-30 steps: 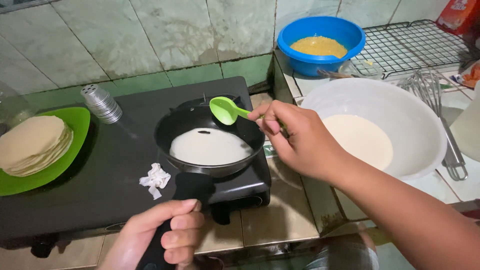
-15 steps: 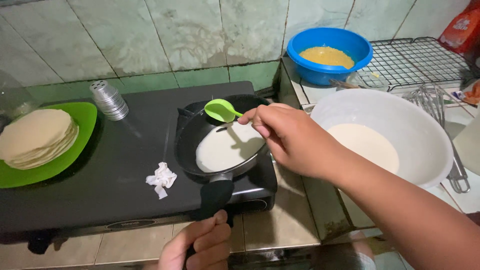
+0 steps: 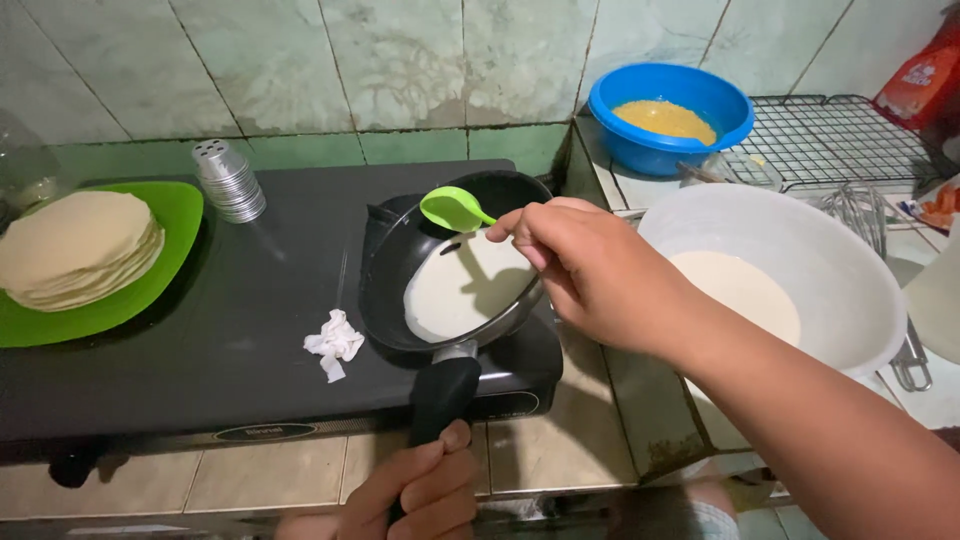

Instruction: The person pours batter into a frying pan, cooks thin crepes, and stacks them on a plate.

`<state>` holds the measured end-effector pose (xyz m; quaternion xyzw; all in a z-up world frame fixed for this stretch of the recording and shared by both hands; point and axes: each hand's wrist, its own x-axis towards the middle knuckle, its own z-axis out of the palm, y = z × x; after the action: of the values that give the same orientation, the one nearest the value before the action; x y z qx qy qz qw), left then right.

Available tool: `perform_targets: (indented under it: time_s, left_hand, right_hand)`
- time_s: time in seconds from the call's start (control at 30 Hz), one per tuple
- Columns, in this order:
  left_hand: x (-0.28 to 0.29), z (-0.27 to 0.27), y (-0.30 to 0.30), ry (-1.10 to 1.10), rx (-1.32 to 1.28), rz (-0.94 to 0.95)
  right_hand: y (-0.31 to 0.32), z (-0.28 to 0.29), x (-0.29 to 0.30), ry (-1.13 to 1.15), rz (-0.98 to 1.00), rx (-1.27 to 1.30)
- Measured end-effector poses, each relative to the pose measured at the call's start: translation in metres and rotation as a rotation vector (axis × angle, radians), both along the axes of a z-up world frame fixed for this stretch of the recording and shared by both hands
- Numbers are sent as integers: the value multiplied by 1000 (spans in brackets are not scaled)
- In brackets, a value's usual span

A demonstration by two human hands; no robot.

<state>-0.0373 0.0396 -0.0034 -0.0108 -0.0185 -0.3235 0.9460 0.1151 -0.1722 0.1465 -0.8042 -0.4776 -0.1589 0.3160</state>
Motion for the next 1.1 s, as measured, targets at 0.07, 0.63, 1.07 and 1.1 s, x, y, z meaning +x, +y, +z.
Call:
perform_targets:
  time_s: [0.07, 0.63, 1.07, 1.1]
  left_hand:
    - [-1, -6, 0, -18, -34, 4]
    - [-1, -14, -9, -62, -195, 76]
    - [8, -9, -8, -145, 36, 102]
    - [11, -9, -7, -178, 107, 100]
  right_hand:
    - [3, 2, -3, 6, -3, -4]
    - [17, 10, -7, -31, 18, -20]
    - [11, 23, -15, -103, -96, 226]
    - [10, 25, -16, -132, -77, 360]
